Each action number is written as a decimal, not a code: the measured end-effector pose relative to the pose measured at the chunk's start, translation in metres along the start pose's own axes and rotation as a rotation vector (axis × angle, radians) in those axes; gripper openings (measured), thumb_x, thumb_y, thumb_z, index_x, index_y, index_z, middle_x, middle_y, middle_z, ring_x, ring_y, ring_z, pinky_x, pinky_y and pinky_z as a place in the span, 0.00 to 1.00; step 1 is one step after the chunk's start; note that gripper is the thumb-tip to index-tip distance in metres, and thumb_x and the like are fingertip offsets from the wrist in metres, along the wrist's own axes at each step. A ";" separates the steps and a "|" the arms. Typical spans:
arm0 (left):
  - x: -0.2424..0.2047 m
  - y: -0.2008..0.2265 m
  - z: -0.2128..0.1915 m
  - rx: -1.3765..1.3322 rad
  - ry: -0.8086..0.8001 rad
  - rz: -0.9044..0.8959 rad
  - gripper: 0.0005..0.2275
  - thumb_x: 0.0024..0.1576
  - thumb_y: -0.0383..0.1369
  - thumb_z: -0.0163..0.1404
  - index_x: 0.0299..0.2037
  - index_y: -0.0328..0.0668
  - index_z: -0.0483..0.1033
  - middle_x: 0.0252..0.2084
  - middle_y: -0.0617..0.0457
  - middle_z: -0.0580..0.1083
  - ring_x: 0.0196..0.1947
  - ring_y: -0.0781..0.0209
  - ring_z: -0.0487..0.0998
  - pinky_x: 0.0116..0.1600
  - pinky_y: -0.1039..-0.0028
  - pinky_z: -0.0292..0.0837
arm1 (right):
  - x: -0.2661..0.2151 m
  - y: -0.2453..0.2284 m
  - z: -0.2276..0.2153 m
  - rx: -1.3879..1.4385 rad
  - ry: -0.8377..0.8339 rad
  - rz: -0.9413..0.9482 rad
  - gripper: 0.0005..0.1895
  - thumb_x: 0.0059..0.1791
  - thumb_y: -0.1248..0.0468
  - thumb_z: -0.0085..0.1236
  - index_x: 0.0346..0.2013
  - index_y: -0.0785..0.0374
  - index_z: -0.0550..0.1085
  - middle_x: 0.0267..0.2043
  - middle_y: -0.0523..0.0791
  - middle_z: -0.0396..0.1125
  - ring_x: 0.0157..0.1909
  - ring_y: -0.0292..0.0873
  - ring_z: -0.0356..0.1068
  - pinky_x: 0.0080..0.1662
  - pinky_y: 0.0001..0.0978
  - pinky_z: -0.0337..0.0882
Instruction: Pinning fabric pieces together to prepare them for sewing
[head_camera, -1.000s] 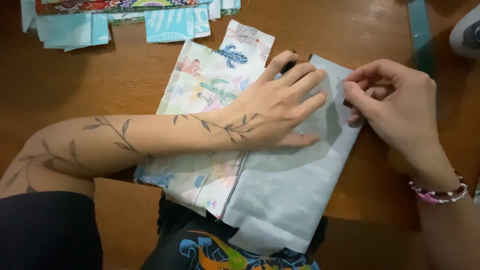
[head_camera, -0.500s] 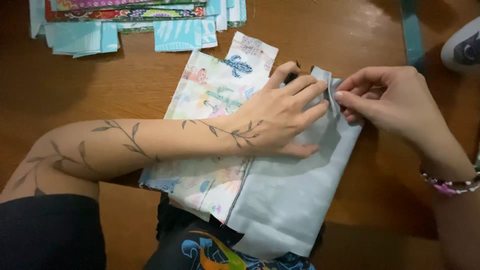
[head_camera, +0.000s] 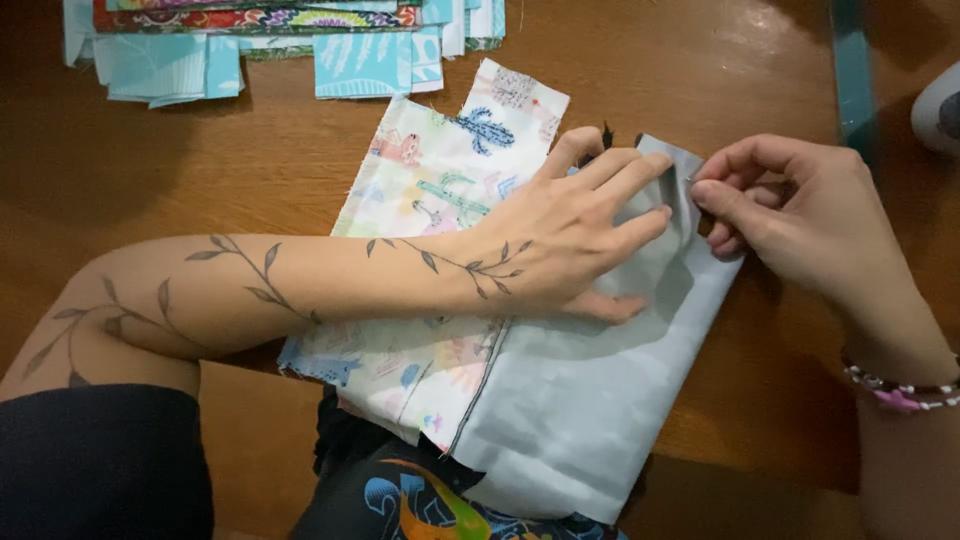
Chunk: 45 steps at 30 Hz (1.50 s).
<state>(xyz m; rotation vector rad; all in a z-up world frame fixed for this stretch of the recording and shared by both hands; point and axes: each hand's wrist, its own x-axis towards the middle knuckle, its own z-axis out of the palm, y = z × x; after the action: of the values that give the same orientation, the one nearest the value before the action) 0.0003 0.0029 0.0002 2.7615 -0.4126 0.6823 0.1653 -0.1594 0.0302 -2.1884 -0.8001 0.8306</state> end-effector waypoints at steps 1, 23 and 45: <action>0.000 0.000 0.000 -0.001 -0.001 0.002 0.27 0.51 0.57 0.60 0.42 0.39 0.70 0.57 0.35 0.65 0.50 0.40 0.72 0.60 0.51 0.57 | -0.002 -0.006 0.001 0.001 0.002 0.001 0.02 0.55 0.71 0.58 0.38 0.65 0.74 0.20 0.50 0.69 0.20 0.39 0.69 0.27 0.24 0.69; -0.008 0.007 -0.003 0.148 -0.115 -0.067 0.32 0.53 0.67 0.57 0.54 0.48 0.78 0.75 0.43 0.49 0.72 0.41 0.55 0.66 0.45 0.49 | 0.002 -0.008 -0.006 0.002 0.051 -0.051 0.16 0.48 0.71 0.69 0.41 0.65 0.67 0.31 0.49 0.70 0.25 0.39 0.68 0.26 0.28 0.72; -0.002 0.002 -0.001 0.018 -0.096 0.046 0.26 0.55 0.57 0.53 0.42 0.40 0.66 0.64 0.44 0.69 0.66 0.41 0.56 0.66 0.46 0.45 | -0.002 0.003 0.002 -0.178 0.246 -0.362 0.10 0.53 0.71 0.75 0.35 0.64 0.77 0.35 0.43 0.72 0.35 0.31 0.63 0.37 0.21 0.62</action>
<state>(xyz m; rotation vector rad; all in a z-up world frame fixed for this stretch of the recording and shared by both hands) -0.0027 0.0013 0.0001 2.8184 -0.4936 0.5677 0.1637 -0.1618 0.0270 -2.1489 -1.1329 0.3149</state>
